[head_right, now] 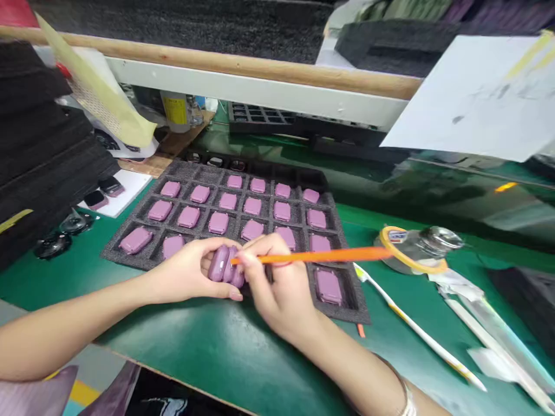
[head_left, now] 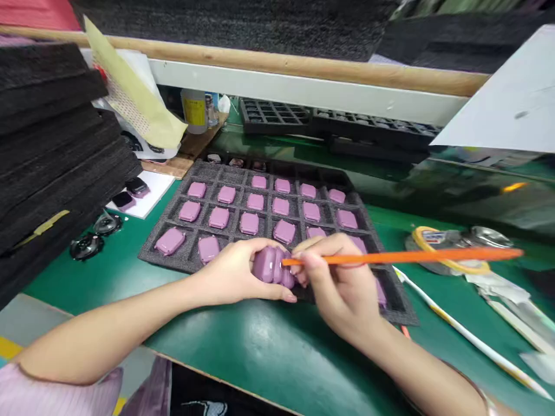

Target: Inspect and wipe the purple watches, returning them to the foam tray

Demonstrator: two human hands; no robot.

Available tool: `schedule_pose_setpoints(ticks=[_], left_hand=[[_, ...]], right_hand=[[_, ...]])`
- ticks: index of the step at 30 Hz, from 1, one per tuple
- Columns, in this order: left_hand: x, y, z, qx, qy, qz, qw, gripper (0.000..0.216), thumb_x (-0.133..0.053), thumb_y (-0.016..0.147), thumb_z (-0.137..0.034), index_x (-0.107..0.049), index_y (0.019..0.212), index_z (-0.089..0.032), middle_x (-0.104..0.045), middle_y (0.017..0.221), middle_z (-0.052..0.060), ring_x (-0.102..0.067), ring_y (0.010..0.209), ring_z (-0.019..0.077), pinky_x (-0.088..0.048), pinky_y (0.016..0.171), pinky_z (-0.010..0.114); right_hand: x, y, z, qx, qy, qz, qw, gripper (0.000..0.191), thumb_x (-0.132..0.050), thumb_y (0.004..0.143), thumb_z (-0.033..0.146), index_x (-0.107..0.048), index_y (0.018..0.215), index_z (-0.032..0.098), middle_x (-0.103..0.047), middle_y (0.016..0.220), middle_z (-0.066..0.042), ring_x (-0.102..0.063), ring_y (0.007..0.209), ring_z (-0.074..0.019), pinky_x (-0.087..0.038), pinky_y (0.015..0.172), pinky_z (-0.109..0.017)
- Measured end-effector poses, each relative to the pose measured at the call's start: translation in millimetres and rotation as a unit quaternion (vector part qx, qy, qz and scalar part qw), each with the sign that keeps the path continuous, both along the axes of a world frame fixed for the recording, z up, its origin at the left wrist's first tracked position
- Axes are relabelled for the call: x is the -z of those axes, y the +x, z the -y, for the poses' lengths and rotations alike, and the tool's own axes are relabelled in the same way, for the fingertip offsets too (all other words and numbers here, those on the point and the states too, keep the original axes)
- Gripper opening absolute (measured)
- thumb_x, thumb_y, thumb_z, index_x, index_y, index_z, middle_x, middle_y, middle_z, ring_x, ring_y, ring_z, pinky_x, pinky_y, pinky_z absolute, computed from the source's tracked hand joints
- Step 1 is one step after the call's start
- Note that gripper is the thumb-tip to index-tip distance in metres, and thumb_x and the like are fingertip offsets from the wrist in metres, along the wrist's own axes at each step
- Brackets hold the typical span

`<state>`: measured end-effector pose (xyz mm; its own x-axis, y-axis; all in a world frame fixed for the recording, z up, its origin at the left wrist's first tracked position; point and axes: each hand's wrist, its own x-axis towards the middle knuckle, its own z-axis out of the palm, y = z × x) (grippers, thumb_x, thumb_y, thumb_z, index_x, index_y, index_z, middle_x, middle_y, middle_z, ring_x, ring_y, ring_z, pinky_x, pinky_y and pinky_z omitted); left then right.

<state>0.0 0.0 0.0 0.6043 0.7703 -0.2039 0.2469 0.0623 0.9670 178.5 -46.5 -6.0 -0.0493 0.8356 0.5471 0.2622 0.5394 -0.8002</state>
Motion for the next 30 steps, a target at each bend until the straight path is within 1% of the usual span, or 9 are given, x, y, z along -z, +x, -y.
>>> schedule_pose_setpoints(ticks=[4, 7, 10, 13, 16, 18, 21, 25, 30], left_hand=[[0.9, -2.4, 0.7, 0.014, -0.002, 0.022, 1.000, 0.060, -0.092, 0.059, -0.032, -0.065, 0.111, -0.020, -0.075, 0.102, 0.005, -0.072, 0.094, 0.0241, -0.054, 0.094, 0.042], [0.1, -2.8, 1.0, 0.024, -0.018, 0.041, 0.999, 0.056, -0.092, 0.061, -0.028, -0.064, 0.109, -0.021, -0.075, 0.095, 0.002, -0.072, 0.090, 0.0210, -0.055, 0.092, 0.039], [-0.8, -2.5, 1.3, 0.025, -0.041, 0.056, 0.997, 0.053, -0.091, 0.062, -0.024, -0.064, 0.108, -0.021, -0.074, 0.092, 0.000, -0.071, 0.088, 0.0187, -0.056, 0.088, 0.035], [-0.3, -2.2, 1.4, 0.016, -0.040, 0.043, 0.998, 0.057, -0.092, 0.060, -0.025, -0.064, 0.109, -0.022, -0.072, 0.094, 0.000, -0.070, 0.089, 0.0188, -0.056, 0.085, 0.034], [1.1, -1.8, 1.4, 0.011, -0.047, 0.045, 0.998, 0.058, -0.092, 0.059, -0.024, -0.065, 0.110, -0.023, -0.071, 0.093, -0.001, -0.069, 0.088, 0.0182, -0.056, 0.083, 0.033], [1.6, -1.4, 1.3, 0.009, -0.055, 0.050, 0.997, 0.056, -0.091, 0.059, -0.024, -0.065, 0.109, -0.022, -0.071, 0.091, -0.001, -0.068, 0.087, 0.0181, -0.056, 0.082, 0.033], [1.1, -0.8, 1.4, 0.002, -0.044, 0.037, 0.998, 0.058, -0.092, 0.058, -0.026, -0.066, 0.109, -0.022, -0.071, 0.093, 0.000, -0.068, 0.088, 0.0195, -0.056, 0.082, 0.035], [0.2, -0.3, 2.1, 0.008, -0.055, 0.043, 0.998, 0.056, -0.091, 0.058, -0.025, -0.066, 0.109, -0.022, -0.071, 0.091, -0.001, -0.068, 0.088, 0.0190, -0.056, 0.082, 0.035], [-0.2, -0.5, 2.4, 0.004, -0.039, 0.023, 0.999, 0.058, -0.092, 0.058, -0.027, -0.066, 0.110, -0.023, -0.072, 0.094, 0.000, -0.069, 0.089, 0.0207, -0.056, 0.082, 0.036]], right_hand=[[-2.9, 6.2, -1.9, -0.047, -0.051, 0.004, 0.998, 0.020, -0.048, 0.105, 0.026, -0.053, 0.086, 0.023, -0.058, 0.072, 0.003, -0.056, 0.058, -0.0086, -0.047, 0.051, -0.020], [-2.4, 9.7, -1.3, -0.082, -0.055, 0.044, 0.994, 0.020, -0.047, 0.105, 0.025, -0.054, 0.086, 0.022, -0.058, 0.073, 0.003, -0.057, 0.063, -0.0088, -0.049, 0.058, -0.021], [-1.2, 10.9, -1.1, -0.089, -0.033, 0.068, 0.993, 0.017, -0.047, 0.105, 0.022, -0.054, 0.089, 0.022, -0.059, 0.076, 0.003, -0.059, 0.067, -0.0088, -0.050, 0.062, -0.022], [-0.9, 10.0, -1.7, -0.115, 0.012, 0.103, 0.988, 0.012, -0.048, 0.103, 0.019, -0.054, 0.094, 0.022, -0.061, 0.081, 0.001, -0.061, 0.073, -0.0103, -0.052, 0.066, -0.023], [-1.4, 8.8, -2.4, -0.140, 0.031, 0.127, 0.982, 0.010, -0.050, 0.102, 0.018, -0.053, 0.094, 0.022, -0.062, 0.080, 0.001, -0.061, 0.074, -0.0105, -0.053, 0.069, -0.024], [-1.7, 8.8, -2.6, -0.141, 0.028, 0.132, 0.981, 0.010, -0.051, 0.102, 0.019, -0.052, 0.094, 0.022, -0.062, 0.080, 0.002, -0.061, 0.074, -0.0105, -0.053, 0.069, -0.024], [-2.1, 9.7, -2.2, -0.120, 0.031, 0.130, 0.984, 0.009, -0.050, 0.102, 0.018, -0.053, 0.095, 0.023, -0.061, 0.082, 0.001, -0.063, 0.077, -0.0111, -0.054, 0.069, -0.024], [-2.8, 9.9, -1.9, -0.131, 0.019, 0.135, 0.982, 0.009, -0.051, 0.102, 0.017, -0.053, 0.095, 0.023, -0.062, 0.080, 0.002, -0.062, 0.073, -0.0105, -0.054, 0.068, -0.023], [-3.9, 9.2, -1.8, -0.117, 0.019, 0.143, 0.983, 0.010, -0.051, 0.102, 0.017, -0.053, 0.094, 0.023, -0.062, 0.078, 0.002, -0.062, 0.070, -0.0111, -0.053, 0.064, -0.023]])
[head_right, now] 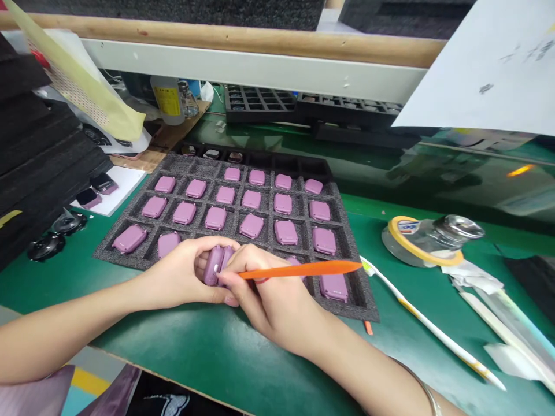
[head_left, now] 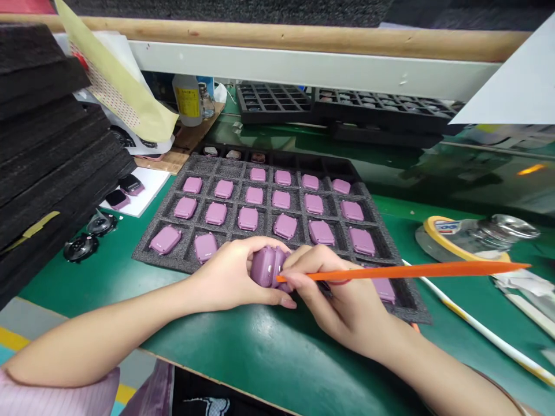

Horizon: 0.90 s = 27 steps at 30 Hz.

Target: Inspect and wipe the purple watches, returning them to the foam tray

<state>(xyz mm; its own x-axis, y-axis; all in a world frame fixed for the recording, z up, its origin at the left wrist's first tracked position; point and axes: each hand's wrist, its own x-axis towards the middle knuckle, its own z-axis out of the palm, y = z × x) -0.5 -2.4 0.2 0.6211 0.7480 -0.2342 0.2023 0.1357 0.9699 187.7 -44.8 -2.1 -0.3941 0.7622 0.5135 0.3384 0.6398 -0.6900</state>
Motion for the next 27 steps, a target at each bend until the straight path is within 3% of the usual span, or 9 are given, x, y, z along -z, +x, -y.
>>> schedule_pose_setpoints(ticks=[12, 15, 19, 22, 25, 27], left_hand=[[0.9, -0.6, 0.5, -0.002, 0.016, -0.016, 1.000, 0.060, -0.092, 0.058, -0.030, -0.066, 0.111, -0.023, -0.073, 0.097, 0.002, -0.070, 0.092, 0.0231, -0.056, 0.084, 0.038], [0.9, -1.4, 0.1, -0.001, 0.025, -0.015, 1.000, 0.061, -0.093, 0.058, -0.031, -0.065, 0.112, -0.023, -0.073, 0.096, 0.001, -0.069, 0.091, 0.0222, -0.055, 0.084, 0.037], [-0.7, -2.3, 0.6, -0.004, 0.046, -0.013, 0.999, 0.063, -0.093, 0.058, -0.031, -0.065, 0.113, -0.023, -0.073, 0.108, 0.003, -0.069, 0.097, 0.0217, -0.054, 0.091, 0.038], [-1.9, -3.0, 1.7, 0.001, 0.044, -0.013, 0.999, 0.061, -0.092, 0.059, -0.029, -0.064, 0.113, -0.024, -0.072, 0.109, 0.002, -0.069, 0.097, 0.0212, -0.054, 0.092, 0.038], [-2.4, -3.7, 2.1, 0.005, 0.037, -0.015, 0.999, 0.061, -0.091, 0.060, -0.029, -0.063, 0.114, -0.024, -0.072, 0.107, 0.002, -0.069, 0.095, 0.0210, -0.054, 0.092, 0.039], [-2.8, -3.9, 2.1, 0.003, 0.048, -0.025, 0.999, 0.062, -0.092, 0.059, -0.030, -0.064, 0.114, -0.025, -0.072, 0.108, 0.002, -0.068, 0.095, 0.0212, -0.054, 0.093, 0.040]], right_hand=[[-3.1, -3.5, 1.6, 0.012, 0.006, 0.006, 1.000, 0.014, -0.049, 0.102, 0.017, -0.052, 0.089, 0.023, -0.061, 0.076, 0.002, -0.060, 0.067, -0.0099, -0.051, 0.062, -0.022], [-3.5, -3.3, 0.2, 0.017, -0.031, -0.028, 0.999, 0.019, -0.050, 0.103, 0.023, -0.054, 0.084, 0.022, -0.061, 0.072, 0.002, -0.061, 0.064, -0.0108, -0.051, 0.060, -0.023], [-13.9, 4.1, -8.1, 0.100, -0.124, -0.168, 0.973, 0.028, -0.057, 0.100, 0.040, -0.056, 0.078, 0.022, -0.060, 0.062, 0.003, -0.057, 0.052, -0.0107, -0.048, 0.049, -0.022], [-27.5, 15.1, -9.5, 0.158, -0.115, -0.261, 0.945, 0.030, -0.068, 0.093, 0.046, -0.060, 0.077, 0.022, -0.061, 0.061, 0.003, -0.055, 0.050, -0.0107, -0.046, 0.046, -0.022], [-38.1, 28.3, 2.1, 0.203, -0.062, -0.253, 0.944, 0.025, -0.069, 0.093, 0.043, -0.064, 0.078, 0.023, -0.063, 0.067, 0.002, -0.057, 0.055, -0.0116, -0.049, 0.052, -0.025], [-40.5, 40.0, 14.7, 0.224, -0.036, -0.181, 0.957, 0.024, -0.064, 0.096, 0.041, -0.065, 0.080, 0.024, -0.063, 0.067, 0.002, -0.059, 0.056, -0.0126, -0.049, 0.053, -0.027]])
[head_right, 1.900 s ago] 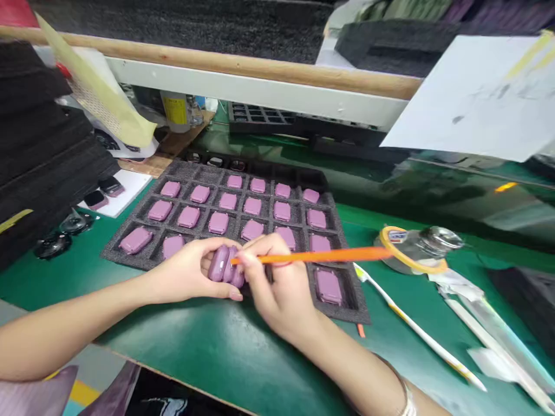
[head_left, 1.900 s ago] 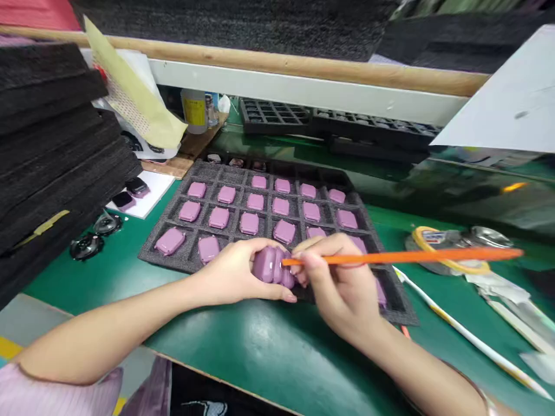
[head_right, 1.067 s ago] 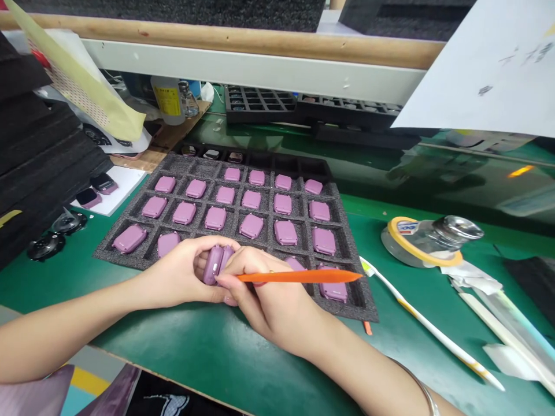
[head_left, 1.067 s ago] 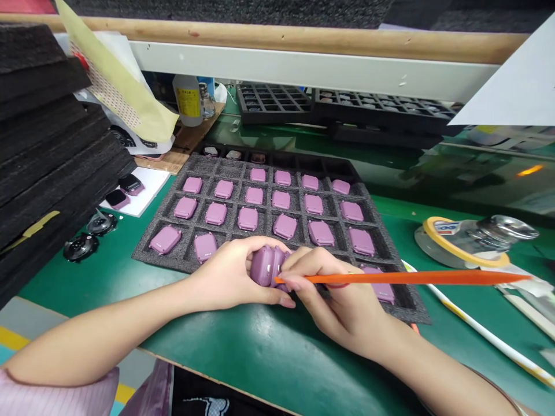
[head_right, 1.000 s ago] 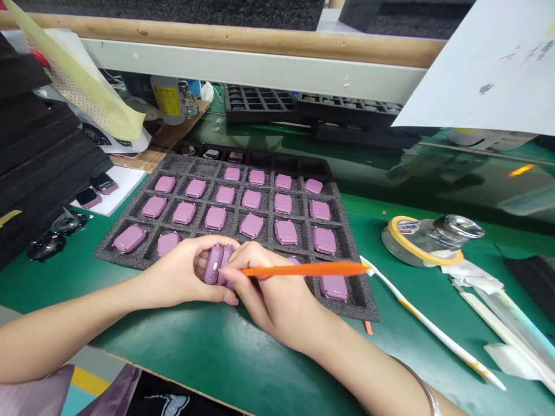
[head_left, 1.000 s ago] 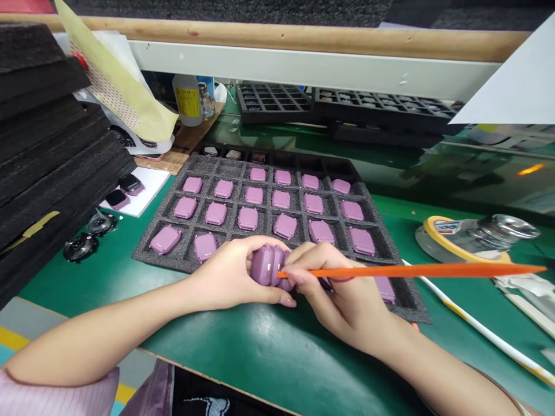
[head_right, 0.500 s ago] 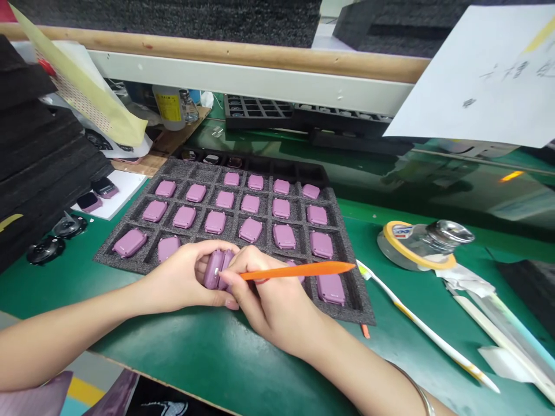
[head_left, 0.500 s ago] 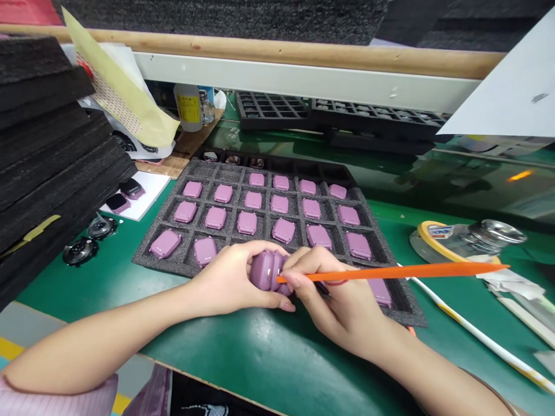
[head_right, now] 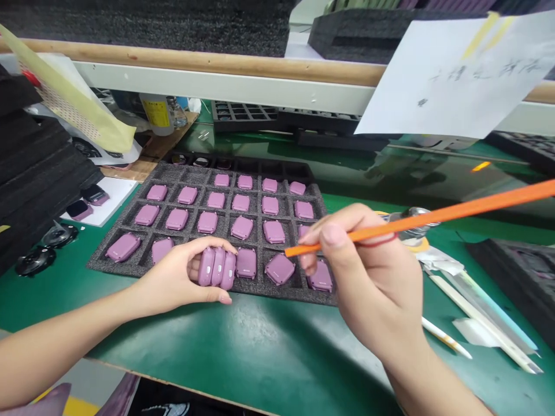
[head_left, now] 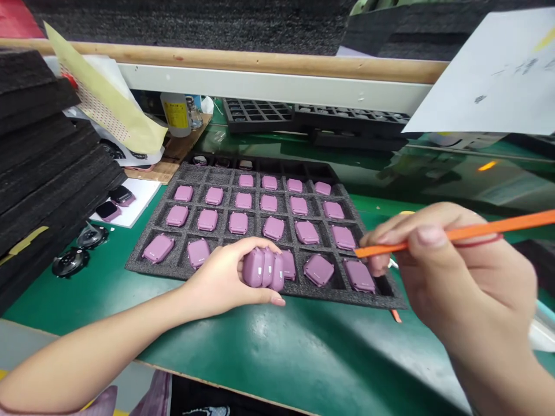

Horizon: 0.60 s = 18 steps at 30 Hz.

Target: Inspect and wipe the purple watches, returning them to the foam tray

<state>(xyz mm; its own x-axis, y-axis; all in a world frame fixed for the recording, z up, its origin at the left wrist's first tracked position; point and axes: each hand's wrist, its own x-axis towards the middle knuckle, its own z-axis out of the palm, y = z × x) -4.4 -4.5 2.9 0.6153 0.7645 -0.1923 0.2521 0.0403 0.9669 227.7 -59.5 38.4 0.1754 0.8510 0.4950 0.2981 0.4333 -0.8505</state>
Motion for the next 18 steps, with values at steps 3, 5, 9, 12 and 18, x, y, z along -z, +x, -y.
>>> schedule_pose_setpoints(ticks=[3, 5, 9, 12, 18], left_hand=[[-1.8, 0.6, 0.3, -0.001, 0.006, -0.022, 1.000, 0.061, -0.091, 0.060, -0.033, -0.064, 0.113, -0.025, -0.071, 0.105, 0.002, -0.068, 0.091, 0.0210, -0.056, 0.089, 0.039], [-4.0, 1.5, 0.9, -0.005, -0.003, -0.033, 0.999, 0.060, -0.090, 0.061, -0.034, -0.063, 0.114, -0.025, -0.071, 0.103, 0.001, -0.068, 0.088, 0.0199, -0.057, 0.086, 0.037], [-7.6, 3.5, 0.2, -0.018, -0.021, -0.053, 0.998, 0.060, -0.088, 0.063, -0.032, -0.062, 0.116, -0.025, -0.072, 0.102, 0.001, -0.072, 0.089, 0.0206, -0.059, 0.086, 0.035], [-6.4, 4.7, -2.0, -0.020, -0.019, -0.055, 0.998, 0.062, -0.088, 0.062, -0.035, -0.062, 0.117, -0.025, -0.075, 0.101, 0.002, -0.074, 0.090, 0.0234, -0.061, 0.086, 0.037], [0.8, 4.6, -4.5, -0.031, 0.020, -0.065, 0.997, 0.063, -0.088, 0.062, -0.044, -0.064, 0.116, -0.026, -0.077, 0.105, 0.004, -0.076, 0.094, 0.0279, -0.063, 0.090, 0.041]], right_hand=[[2.7, 26.4, 17.1, 0.072, -0.028, 0.188, 0.979, 0.037, -0.057, 0.097, 0.052, -0.063, 0.072, 0.024, -0.063, 0.059, 0.000, -0.061, 0.053, -0.0148, -0.046, 0.051, -0.028], [7.3, 49.2, 24.8, 0.166, -0.078, 0.300, 0.936, 0.054, -0.047, 0.095, 0.067, -0.059, 0.065, 0.024, -0.064, 0.060, -0.003, -0.063, 0.056, -0.0179, -0.047, 0.055, -0.031], [22.8, 92.3, 36.9, 0.271, -0.210, 0.394, 0.853, 0.064, -0.028, 0.094, 0.075, -0.052, 0.063, 0.025, -0.063, 0.059, -0.009, -0.061, 0.054, -0.0230, -0.042, 0.054, -0.034], [38.4, 109.6, 47.1, 0.248, -0.284, 0.432, 0.819, 0.055, -0.040, 0.092, 0.068, -0.047, 0.058, 0.026, -0.055, 0.047, -0.004, -0.053, 0.043, -0.0216, -0.033, 0.047, -0.032], [41.8, 135.4, 63.7, 0.245, -0.366, 0.455, 0.774, 0.030, -0.053, 0.093, 0.046, -0.063, 0.075, 0.024, -0.068, 0.061, -0.002, -0.066, 0.060, -0.0219, -0.040, 0.056, -0.029]])
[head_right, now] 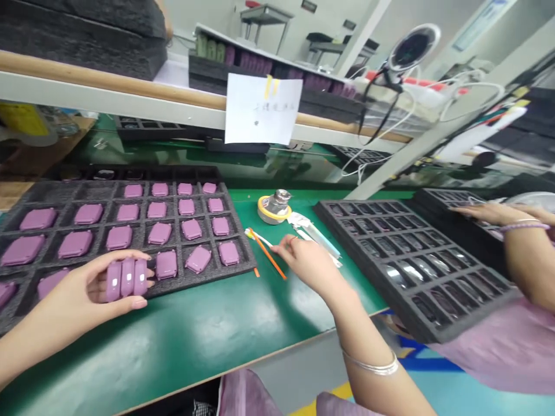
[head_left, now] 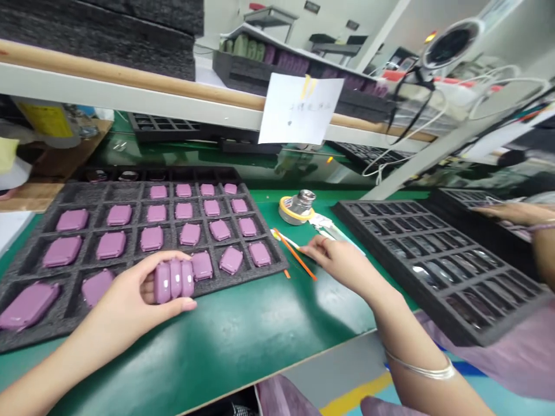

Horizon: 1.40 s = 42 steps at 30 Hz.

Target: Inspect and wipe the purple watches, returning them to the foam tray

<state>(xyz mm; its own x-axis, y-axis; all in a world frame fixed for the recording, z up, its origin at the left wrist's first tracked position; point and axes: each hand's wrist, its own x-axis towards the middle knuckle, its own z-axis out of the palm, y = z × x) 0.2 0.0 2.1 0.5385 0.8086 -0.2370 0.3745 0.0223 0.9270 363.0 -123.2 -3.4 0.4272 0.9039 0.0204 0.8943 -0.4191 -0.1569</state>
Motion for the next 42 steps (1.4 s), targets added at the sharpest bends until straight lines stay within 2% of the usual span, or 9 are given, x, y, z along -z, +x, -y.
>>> schedule_pose_setpoints(ticks=[6, 14, 18, 24, 31, 34, 39, 40, 42], left_hand=[[5.5, -2.9, -4.8, -0.006, 0.017, -0.014, 1.000, 0.068, -0.089, 0.059, -0.052, -0.064, 0.118, -0.027, -0.078, 0.108, 0.004, -0.077, 0.096, 0.0302, -0.065, 0.085, 0.041], [7.3, -1.2, -4.1, -0.016, 0.016, -0.009, 1.000, 0.073, -0.089, 0.057, -0.053, -0.063, 0.119, -0.025, -0.077, 0.111, 0.006, -0.077, 0.096, 0.0305, -0.065, 0.086, 0.041], [0.5, 2.3, 2.0, -0.033, 0.011, -0.001, 0.999, 0.067, -0.087, 0.060, -0.051, -0.063, 0.118, -0.026, -0.078, 0.106, 0.005, -0.076, 0.097, 0.0317, -0.066, 0.084, 0.044], [1.0, 0.7, -4.2, 0.002, -0.001, -0.013, 1.000, 0.069, -0.088, 0.061, -0.051, -0.061, 0.120, -0.026, -0.077, 0.110, 0.006, -0.076, 0.098, 0.0307, -0.064, 0.089, 0.044], [-8.5, 0.2, 2.0, 0.012, -0.020, 0.003, 1.000, 0.063, -0.089, 0.063, -0.040, -0.062, 0.117, -0.025, -0.076, 0.108, 0.004, -0.075, 0.097, 0.0254, -0.060, 0.093, 0.039], [-12.7, 0.7, 5.3, 0.031, -0.035, 0.013, 0.999, 0.061, -0.088, 0.064, -0.036, -0.061, 0.118, -0.023, -0.075, 0.106, 0.004, -0.073, 0.096, 0.0239, -0.058, 0.093, 0.039], [-7.9, -1.6, 3.3, 0.033, -0.020, 0.026, 0.999, 0.065, -0.091, 0.060, -0.037, -0.063, 0.116, -0.021, -0.072, 0.109, 0.007, -0.069, 0.097, 0.0253, -0.055, 0.093, 0.043], [-5.6, -2.3, 2.9, 0.033, -0.017, 0.033, 0.999, 0.066, -0.091, 0.059, -0.038, -0.064, 0.116, -0.020, -0.072, 0.108, 0.007, -0.069, 0.098, 0.0255, -0.054, 0.093, 0.043], [-0.7, -3.6, 2.3, 0.033, -0.010, 0.051, 0.998, 0.066, -0.092, 0.059, -0.038, -0.064, 0.116, -0.020, -0.073, 0.107, 0.007, -0.068, 0.098, 0.0255, -0.053, 0.093, 0.043]], right_hand=[[-17.4, 51.7, 3.0, 0.126, 0.012, 0.073, 0.989, 0.028, -0.050, 0.093, 0.031, -0.074, 0.098, 0.018, -0.077, 0.082, -0.013, -0.070, 0.076, -0.0287, -0.041, 0.064, -0.033], [-10.5, 62.8, 25.1, 0.127, -0.024, 0.057, 0.990, 0.016, -0.073, 0.079, 0.033, -0.075, 0.090, 0.023, -0.079, 0.090, -0.006, -0.071, 0.078, -0.0267, -0.041, 0.061, -0.031], [-3.8, 57.6, 28.6, 0.111, -0.002, 0.048, 0.993, 0.003, -0.072, 0.075, 0.023, -0.073, 0.076, 0.021, -0.076, 0.072, -0.005, -0.070, 0.068, -0.0245, -0.043, 0.060, -0.030], [-24.7, 47.9, -24.7, 0.068, 0.131, 0.060, 0.987, 0.029, -0.059, 0.090, 0.033, -0.069, 0.109, 0.014, -0.076, 0.095, -0.012, -0.071, 0.079, -0.0227, -0.053, 0.073, -0.031], [-55.3, 47.1, -90.0, 0.006, 0.135, 0.076, 0.988, 0.007, -0.067, 0.078, 0.016, -0.072, 0.074, 0.015, -0.070, 0.073, -0.011, -0.065, 0.071, -0.0237, -0.045, 0.069, -0.034], [-64.3, 30.3, -97.4, -0.035, 0.137, 0.064, 0.988, 0.016, -0.068, 0.075, 0.013, -0.066, 0.060, 0.017, -0.063, 0.059, -0.007, -0.059, 0.061, -0.0211, -0.039, 0.062, -0.034], [-55.7, -60.2, -87.7, -0.173, 0.194, -0.018, 0.965, 0.012, -0.074, 0.084, 0.031, -0.074, 0.088, 0.019, -0.075, 0.078, -0.006, -0.068, 0.069, -0.0208, -0.050, 0.067, -0.033], [-50.9, -85.3, -82.3, -0.227, 0.208, -0.048, 0.950, 0.014, -0.071, 0.088, 0.035, -0.073, 0.092, 0.022, -0.076, 0.085, -0.004, -0.070, 0.076, -0.0202, -0.053, 0.071, -0.032], [-41.5, -132.9, -71.3, -0.402, 0.251, -0.124, 0.872, 0.011, -0.061, 0.097, 0.028, -0.070, 0.099, 0.022, -0.075, 0.094, -0.006, -0.071, 0.084, -0.0204, -0.057, 0.076, -0.033]])
